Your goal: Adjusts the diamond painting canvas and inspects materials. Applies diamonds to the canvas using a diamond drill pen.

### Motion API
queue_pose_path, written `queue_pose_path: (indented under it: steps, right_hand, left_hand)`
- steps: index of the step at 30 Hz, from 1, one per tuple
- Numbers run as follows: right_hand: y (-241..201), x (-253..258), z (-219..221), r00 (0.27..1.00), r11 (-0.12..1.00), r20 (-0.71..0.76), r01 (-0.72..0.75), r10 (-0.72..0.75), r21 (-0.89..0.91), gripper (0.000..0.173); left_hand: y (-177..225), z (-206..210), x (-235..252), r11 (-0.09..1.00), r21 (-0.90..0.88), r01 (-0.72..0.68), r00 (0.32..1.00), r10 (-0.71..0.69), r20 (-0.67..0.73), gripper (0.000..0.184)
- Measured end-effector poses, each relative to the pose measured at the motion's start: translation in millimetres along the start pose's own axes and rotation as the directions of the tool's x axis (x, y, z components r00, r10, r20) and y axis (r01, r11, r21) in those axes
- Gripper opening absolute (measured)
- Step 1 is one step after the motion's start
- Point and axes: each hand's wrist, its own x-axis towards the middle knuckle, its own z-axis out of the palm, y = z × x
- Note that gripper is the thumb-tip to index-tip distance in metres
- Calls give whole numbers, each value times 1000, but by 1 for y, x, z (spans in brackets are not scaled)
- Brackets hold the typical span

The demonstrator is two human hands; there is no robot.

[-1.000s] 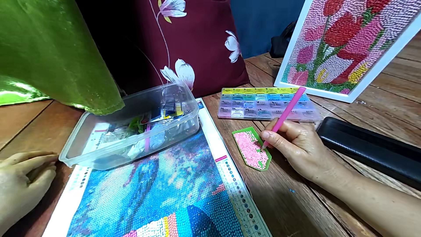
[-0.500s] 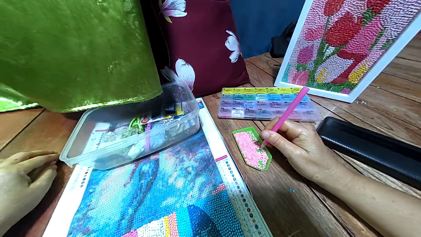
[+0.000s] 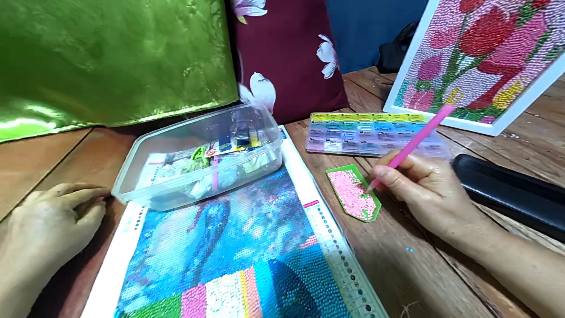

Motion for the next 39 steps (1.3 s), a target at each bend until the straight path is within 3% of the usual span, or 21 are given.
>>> queue_pose_path:
  steps: [5, 8, 17, 39]
  right_hand:
    - [-22, -3, 10, 999, 989, -38, -9, 15, 147, 15]
    - [-41, -6, 24, 999, 984, 23, 41, -46, 175, 18]
    - [-56, -7, 69, 973, 987, 172, 143, -154, 78, 23]
    - [-49, -10, 71, 967, 987, 199, 159, -160, 24, 26]
  left_hand:
    - [4, 0, 0, 998, -5, -60, 998, 60, -29, 19]
    - [9, -3, 0, 999, -4, -39, 999, 39, -15, 18]
    - [14, -6, 2, 1000, -10, 2, 1000, -2, 22, 20]
    - [11, -4, 2, 1000, 14, -23, 1000, 23, 14, 20]
